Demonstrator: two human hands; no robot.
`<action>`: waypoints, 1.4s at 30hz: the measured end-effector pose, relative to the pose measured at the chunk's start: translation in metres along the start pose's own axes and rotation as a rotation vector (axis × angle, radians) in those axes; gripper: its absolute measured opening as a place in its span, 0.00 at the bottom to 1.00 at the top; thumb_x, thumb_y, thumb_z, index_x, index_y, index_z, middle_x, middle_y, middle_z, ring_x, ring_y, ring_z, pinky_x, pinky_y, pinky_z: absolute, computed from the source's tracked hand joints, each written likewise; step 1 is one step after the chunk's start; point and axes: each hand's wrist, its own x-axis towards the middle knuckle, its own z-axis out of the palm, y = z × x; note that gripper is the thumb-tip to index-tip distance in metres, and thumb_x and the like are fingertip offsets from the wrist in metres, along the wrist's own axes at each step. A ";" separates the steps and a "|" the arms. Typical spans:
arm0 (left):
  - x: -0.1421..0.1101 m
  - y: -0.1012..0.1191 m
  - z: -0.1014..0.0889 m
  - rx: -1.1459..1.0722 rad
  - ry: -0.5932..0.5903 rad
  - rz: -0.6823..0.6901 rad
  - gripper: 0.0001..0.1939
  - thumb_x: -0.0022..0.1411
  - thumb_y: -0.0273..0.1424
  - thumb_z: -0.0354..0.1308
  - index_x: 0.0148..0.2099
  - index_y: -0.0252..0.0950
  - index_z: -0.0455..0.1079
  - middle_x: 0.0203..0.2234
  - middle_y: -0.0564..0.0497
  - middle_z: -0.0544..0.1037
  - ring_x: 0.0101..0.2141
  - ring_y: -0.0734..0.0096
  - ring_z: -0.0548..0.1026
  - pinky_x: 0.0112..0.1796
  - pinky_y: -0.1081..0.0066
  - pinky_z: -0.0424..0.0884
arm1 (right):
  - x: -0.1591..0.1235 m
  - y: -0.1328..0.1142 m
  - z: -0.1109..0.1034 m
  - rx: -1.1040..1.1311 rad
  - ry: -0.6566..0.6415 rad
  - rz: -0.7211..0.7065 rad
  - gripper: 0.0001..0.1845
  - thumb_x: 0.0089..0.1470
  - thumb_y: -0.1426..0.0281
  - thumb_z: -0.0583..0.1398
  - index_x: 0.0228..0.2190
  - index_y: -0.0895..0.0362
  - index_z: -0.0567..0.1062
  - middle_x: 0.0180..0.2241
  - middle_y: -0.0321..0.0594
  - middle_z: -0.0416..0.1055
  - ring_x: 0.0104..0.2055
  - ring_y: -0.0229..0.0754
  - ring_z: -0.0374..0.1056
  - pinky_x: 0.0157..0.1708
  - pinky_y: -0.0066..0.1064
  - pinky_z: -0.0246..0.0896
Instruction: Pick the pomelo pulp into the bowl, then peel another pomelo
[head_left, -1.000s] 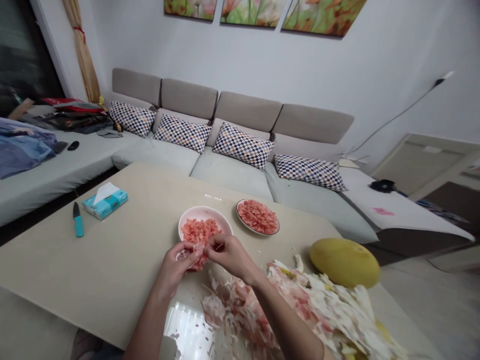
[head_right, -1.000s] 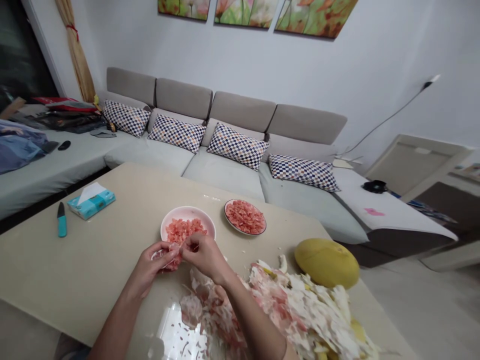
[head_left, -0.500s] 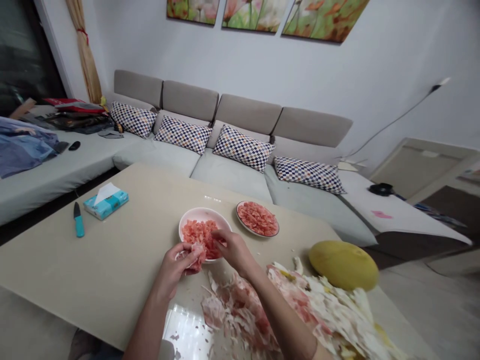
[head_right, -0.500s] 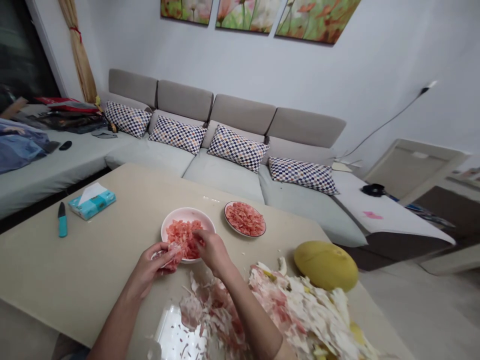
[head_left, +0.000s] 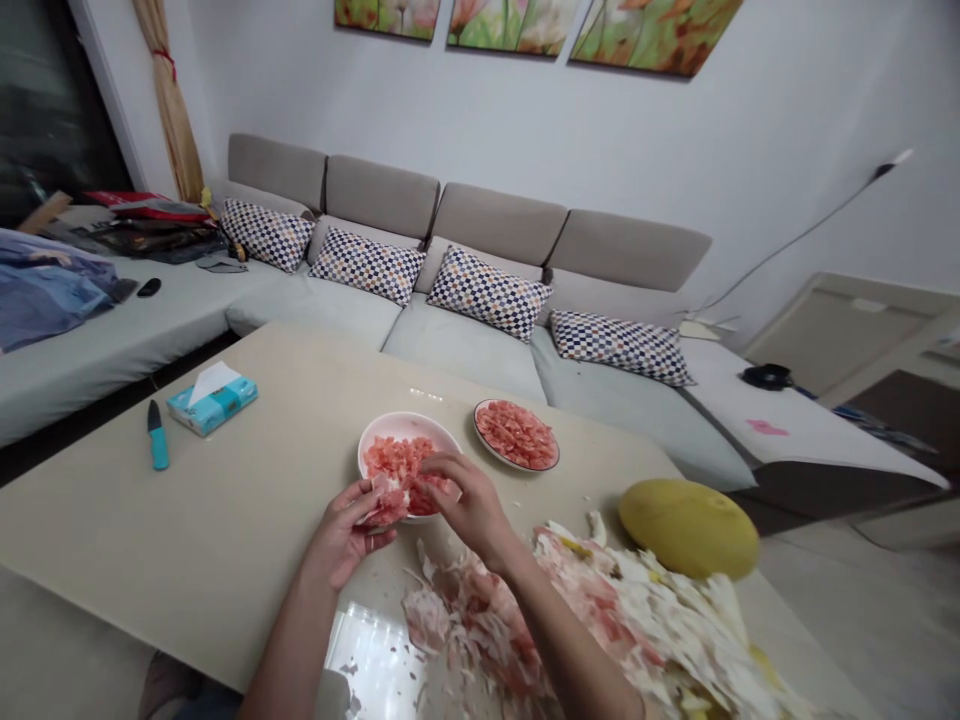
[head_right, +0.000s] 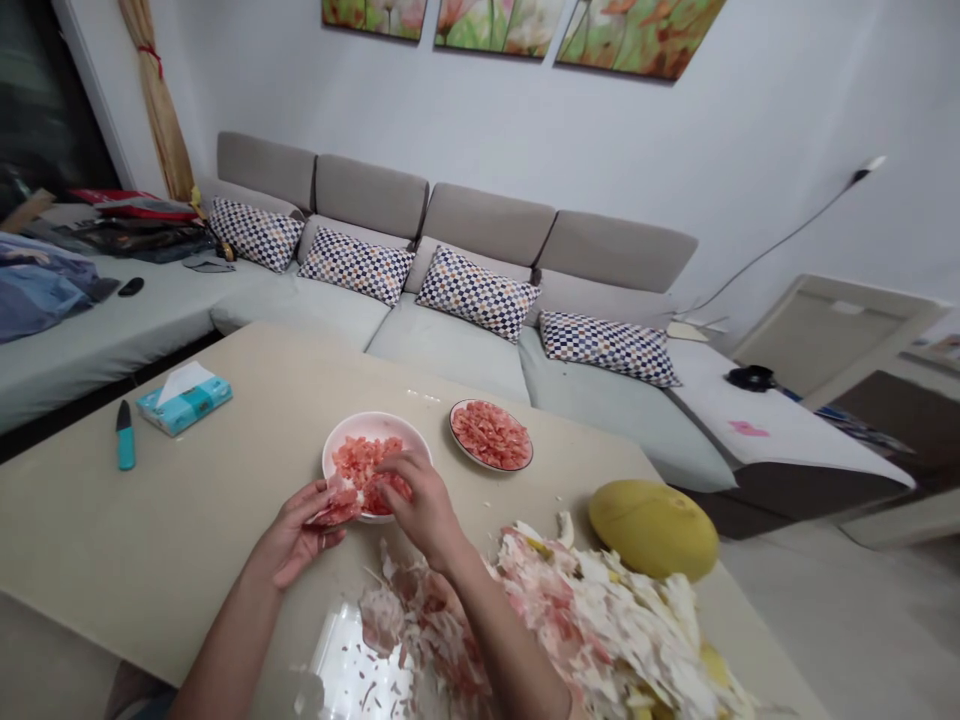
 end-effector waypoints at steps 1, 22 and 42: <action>0.000 0.000 0.000 -0.003 -0.008 0.001 0.20 0.47 0.31 0.72 0.42 0.35 0.70 0.34 0.48 0.81 0.29 0.68 0.80 0.26 0.72 0.77 | -0.001 -0.008 -0.001 0.047 -0.034 -0.030 0.08 0.58 0.71 0.62 0.41 0.52 0.78 0.42 0.44 0.76 0.47 0.45 0.71 0.48 0.38 0.67; 0.002 -0.002 0.000 0.028 -0.092 -0.047 0.14 0.55 0.31 0.68 0.42 0.34 0.71 0.33 0.48 0.81 0.30 0.68 0.81 0.24 0.75 0.75 | -0.003 -0.003 0.019 0.574 -0.194 0.210 0.11 0.54 0.60 0.66 0.34 0.55 0.78 0.35 0.40 0.74 0.37 0.41 0.70 0.39 0.32 0.65; 0.002 -0.002 -0.003 0.023 0.010 0.058 0.15 0.51 0.31 0.70 0.40 0.36 0.69 0.33 0.50 0.81 0.29 0.70 0.80 0.27 0.75 0.75 | -0.005 -0.028 0.012 0.174 -0.034 0.289 0.11 0.57 0.62 0.61 0.39 0.55 0.77 0.36 0.41 0.76 0.33 0.40 0.69 0.34 0.31 0.64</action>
